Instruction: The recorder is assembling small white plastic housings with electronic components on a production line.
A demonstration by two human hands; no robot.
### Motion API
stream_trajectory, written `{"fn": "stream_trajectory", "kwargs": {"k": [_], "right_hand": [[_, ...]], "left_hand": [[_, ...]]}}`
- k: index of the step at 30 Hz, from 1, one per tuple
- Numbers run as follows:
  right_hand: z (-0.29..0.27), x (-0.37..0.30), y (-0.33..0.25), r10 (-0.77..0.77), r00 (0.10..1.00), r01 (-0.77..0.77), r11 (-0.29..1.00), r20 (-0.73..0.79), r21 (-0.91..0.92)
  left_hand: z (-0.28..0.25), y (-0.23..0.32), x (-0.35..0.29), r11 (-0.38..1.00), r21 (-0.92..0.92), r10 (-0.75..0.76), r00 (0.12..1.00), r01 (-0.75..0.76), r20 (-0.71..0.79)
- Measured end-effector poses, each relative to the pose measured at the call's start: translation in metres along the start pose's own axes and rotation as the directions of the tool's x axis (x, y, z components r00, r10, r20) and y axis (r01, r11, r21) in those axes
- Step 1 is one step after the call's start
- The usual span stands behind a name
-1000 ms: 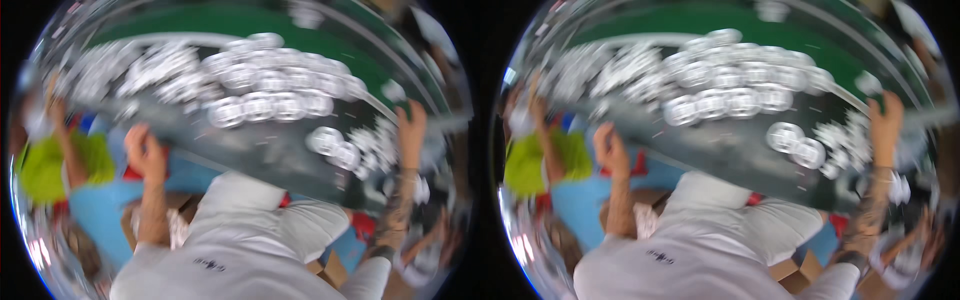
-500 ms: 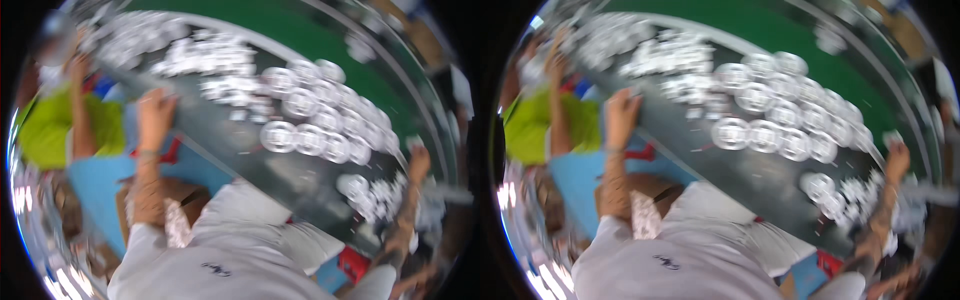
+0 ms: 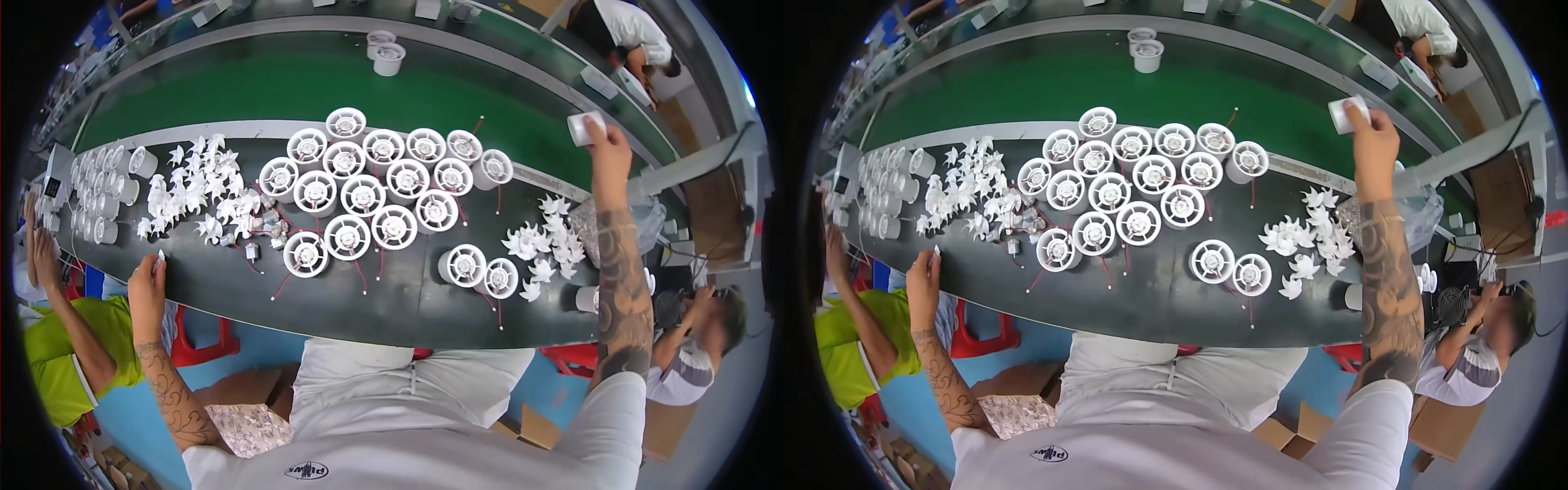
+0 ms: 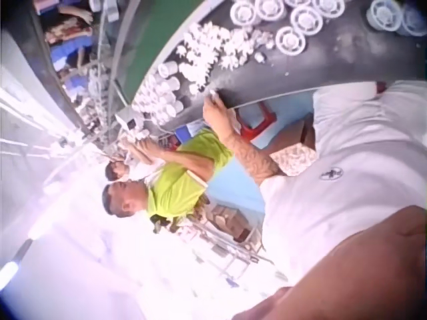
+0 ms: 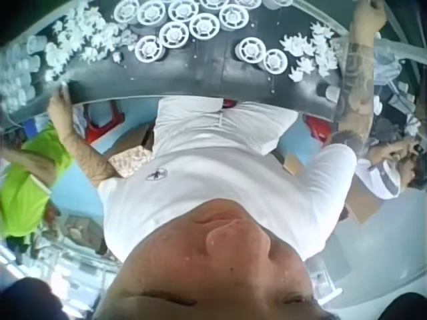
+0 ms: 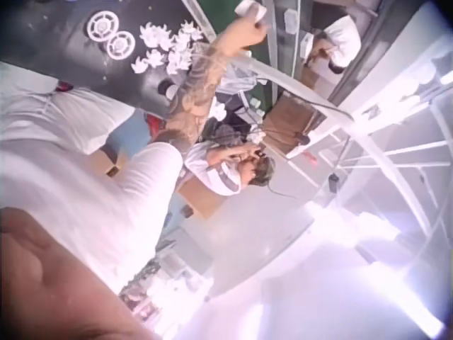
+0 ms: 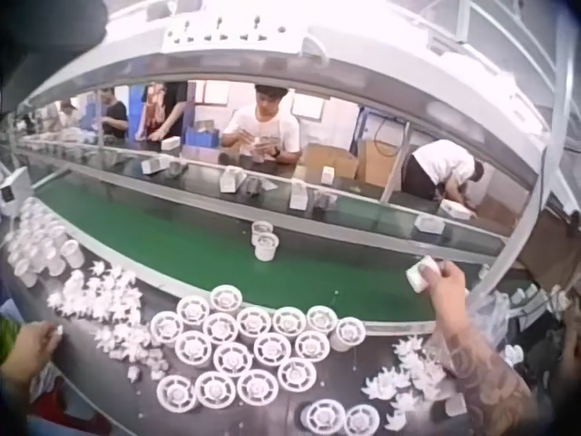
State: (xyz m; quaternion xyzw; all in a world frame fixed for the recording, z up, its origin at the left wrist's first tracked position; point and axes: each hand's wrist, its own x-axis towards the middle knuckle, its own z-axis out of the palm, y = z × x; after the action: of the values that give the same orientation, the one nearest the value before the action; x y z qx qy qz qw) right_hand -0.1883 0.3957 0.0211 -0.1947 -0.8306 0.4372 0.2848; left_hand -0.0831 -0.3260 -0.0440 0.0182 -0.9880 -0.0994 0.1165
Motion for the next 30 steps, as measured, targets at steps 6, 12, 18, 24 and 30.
{"fn": "stream_trajectory", "kwargs": {"k": [6, 12, 18, 24, 30], "right_hand": [[-0.076, -0.146, -0.035, 0.129, 0.862, -0.504, 0.323, 0.49, 0.801], [-0.064, -0.293, -0.027, 0.178, 0.805, -0.586, 0.09, 0.566, 0.805], [-0.026, -0.352, -0.076, 0.159, 0.678, -0.706, -0.133, 0.718, 0.696], [-0.022, -0.362, -0.084, 0.245, 0.749, -0.623, -0.058, 0.616, 0.78], [-0.026, -0.372, -0.075, 0.164, 0.713, -0.678, -0.087, 0.682, 0.73]], "left_hand": [[0.009, 0.06, -0.012, 0.89, -0.431, -0.236, 0.959, 0.15, -0.155], [-0.027, 0.21, -0.077, 0.23, -0.949, 0.144, 0.957, 0.214, 0.251], [-0.019, 0.32, -0.095, 0.039, -0.908, 0.779, 0.581, -0.418, -0.234], [-0.026, 0.325, -0.105, 0.231, -0.971, 0.703, 0.701, -0.065, 0.12], [-0.022, 0.331, -0.107, 0.233, -0.92, 0.732, 0.679, -0.315, -0.048]]}}
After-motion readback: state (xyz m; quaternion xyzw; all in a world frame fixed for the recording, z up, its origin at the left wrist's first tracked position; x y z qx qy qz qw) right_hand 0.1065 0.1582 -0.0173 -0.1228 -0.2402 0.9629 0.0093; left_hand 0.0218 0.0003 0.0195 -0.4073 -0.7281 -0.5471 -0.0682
